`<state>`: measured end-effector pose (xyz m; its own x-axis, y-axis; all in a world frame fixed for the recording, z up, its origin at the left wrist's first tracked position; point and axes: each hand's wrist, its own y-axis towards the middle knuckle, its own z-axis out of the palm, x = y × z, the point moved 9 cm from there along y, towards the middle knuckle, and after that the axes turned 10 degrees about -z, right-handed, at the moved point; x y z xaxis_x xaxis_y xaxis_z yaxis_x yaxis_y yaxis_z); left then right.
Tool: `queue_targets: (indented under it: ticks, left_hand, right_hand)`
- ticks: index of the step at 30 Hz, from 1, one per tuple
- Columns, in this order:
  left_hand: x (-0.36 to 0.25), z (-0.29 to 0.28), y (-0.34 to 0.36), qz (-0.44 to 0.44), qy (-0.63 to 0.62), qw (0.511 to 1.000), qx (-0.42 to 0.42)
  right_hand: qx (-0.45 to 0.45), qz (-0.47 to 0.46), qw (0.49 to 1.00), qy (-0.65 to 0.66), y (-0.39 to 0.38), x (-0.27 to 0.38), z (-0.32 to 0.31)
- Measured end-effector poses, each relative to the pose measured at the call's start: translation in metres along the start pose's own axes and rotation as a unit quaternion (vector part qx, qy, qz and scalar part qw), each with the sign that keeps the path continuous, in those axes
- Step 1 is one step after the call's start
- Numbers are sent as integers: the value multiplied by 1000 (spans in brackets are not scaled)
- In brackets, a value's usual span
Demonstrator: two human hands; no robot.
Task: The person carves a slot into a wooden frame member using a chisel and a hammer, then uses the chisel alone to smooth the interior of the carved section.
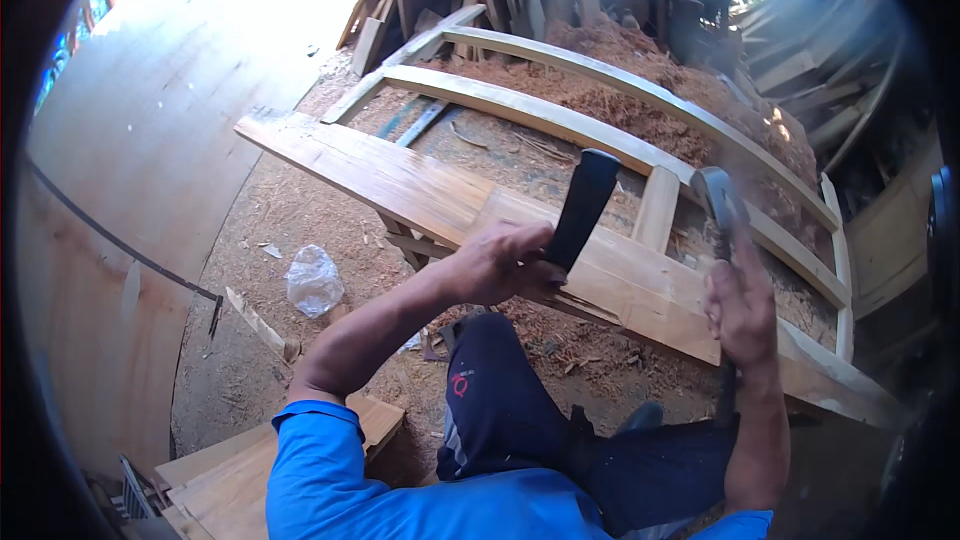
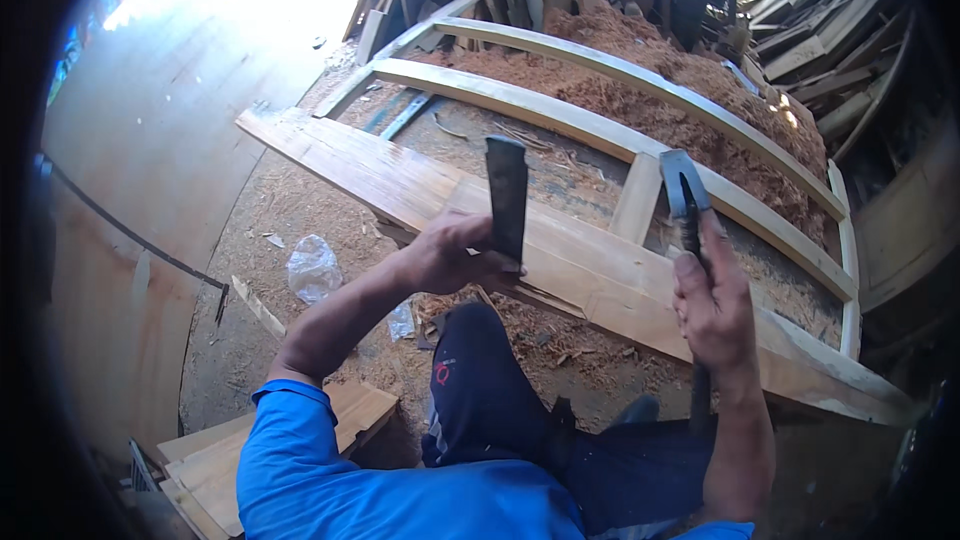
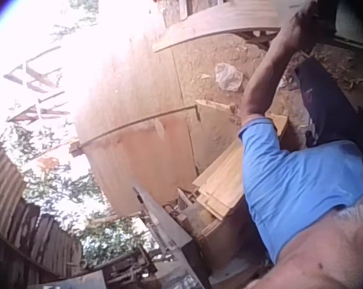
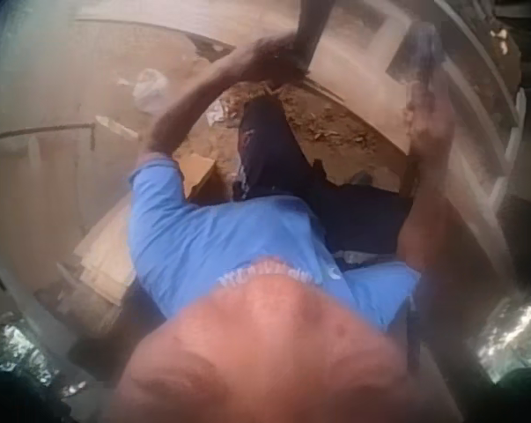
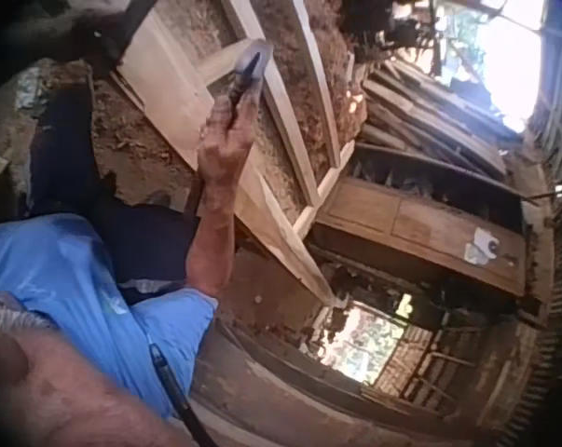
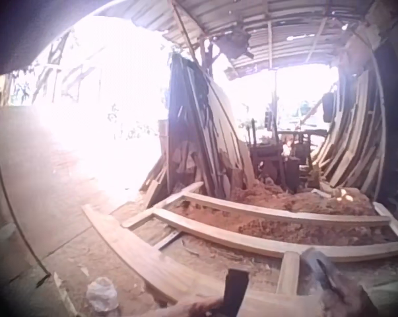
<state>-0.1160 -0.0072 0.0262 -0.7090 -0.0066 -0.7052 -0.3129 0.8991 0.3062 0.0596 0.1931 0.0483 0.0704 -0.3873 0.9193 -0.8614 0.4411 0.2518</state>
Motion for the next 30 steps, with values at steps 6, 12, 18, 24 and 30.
queue_targets:
  ticks: [6, 12, 18, 24, 30]
  left_hand:
    - [26, 7, -4, -118, -68, 991, 3]
    - [18, 3, -4, -94, -190, 977, -19]
    - [0, 5, 2, -32, -113, 993, 10]
    - [-2, 3, 0, -36, -85, 996, 0]
    - [8, 8, 0, -89, -179, 980, 2]
  right_hand:
    - [40, -411, 872, -263, 4, 187, 27]
    - [52, -396, 873, -280, -9, 210, 26]
    - [69, -376, 872, -305, -16, 208, 24]
    - [25, -396, 909, -127, 6, 203, 27]
    - [112, -366, 886, -262, 17, 195, 55]
